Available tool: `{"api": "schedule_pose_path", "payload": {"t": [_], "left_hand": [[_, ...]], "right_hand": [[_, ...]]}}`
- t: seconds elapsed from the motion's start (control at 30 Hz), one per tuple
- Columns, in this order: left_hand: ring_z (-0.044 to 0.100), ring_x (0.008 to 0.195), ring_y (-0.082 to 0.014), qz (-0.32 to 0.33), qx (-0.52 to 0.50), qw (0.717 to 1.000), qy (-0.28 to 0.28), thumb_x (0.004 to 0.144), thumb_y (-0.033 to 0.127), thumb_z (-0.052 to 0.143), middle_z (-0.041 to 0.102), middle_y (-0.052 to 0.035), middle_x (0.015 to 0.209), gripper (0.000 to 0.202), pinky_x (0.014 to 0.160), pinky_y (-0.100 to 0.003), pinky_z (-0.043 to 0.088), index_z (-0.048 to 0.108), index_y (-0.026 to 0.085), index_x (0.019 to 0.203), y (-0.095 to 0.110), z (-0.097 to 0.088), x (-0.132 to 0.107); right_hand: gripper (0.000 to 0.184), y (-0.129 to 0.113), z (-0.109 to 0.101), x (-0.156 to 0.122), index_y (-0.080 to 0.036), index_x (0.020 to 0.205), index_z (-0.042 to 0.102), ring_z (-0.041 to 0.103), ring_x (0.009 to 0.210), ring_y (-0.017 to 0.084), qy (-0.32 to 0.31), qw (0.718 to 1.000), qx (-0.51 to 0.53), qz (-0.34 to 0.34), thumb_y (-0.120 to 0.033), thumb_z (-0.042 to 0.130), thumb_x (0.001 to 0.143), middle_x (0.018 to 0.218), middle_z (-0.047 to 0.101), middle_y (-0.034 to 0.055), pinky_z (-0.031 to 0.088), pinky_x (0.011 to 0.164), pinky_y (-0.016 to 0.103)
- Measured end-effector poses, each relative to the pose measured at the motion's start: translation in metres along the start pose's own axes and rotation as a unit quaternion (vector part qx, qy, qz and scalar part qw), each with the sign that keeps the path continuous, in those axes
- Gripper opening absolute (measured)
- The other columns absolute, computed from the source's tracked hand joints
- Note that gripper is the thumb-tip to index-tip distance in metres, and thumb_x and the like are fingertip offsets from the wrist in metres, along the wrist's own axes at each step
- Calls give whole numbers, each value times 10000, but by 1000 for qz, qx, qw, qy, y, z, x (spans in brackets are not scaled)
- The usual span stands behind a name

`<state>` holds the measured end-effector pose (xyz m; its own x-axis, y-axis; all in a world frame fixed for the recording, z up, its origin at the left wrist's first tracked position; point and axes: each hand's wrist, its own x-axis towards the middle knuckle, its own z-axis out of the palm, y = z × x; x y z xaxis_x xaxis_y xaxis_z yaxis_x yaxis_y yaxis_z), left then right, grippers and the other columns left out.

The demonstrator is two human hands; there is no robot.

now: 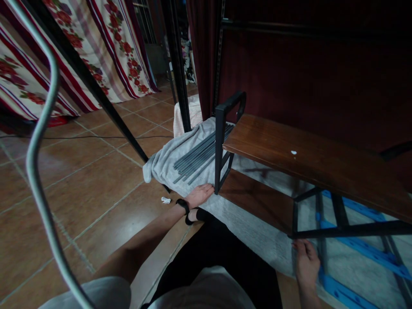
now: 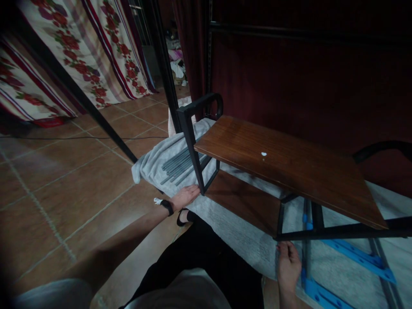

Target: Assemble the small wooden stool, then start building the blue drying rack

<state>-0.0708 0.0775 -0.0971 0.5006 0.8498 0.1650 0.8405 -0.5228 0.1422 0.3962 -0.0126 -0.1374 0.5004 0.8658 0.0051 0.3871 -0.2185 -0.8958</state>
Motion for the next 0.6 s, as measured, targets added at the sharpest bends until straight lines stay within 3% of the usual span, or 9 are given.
{"api": "schedule_pose_path", "payload": {"t": [0.6], "left_hand": [[561, 1013, -232, -6, 36, 999, 5, 973, 83, 371, 598, -110, 1000, 225, 874, -363, 477, 569, 156, 1052, 3, 3, 0]], "right_hand": [[421, 1, 6, 1, -185, 906, 646, 592, 777, 213, 22, 999, 28, 0, -581, 590, 776, 839, 647, 36, 441, 764, 350]]}}
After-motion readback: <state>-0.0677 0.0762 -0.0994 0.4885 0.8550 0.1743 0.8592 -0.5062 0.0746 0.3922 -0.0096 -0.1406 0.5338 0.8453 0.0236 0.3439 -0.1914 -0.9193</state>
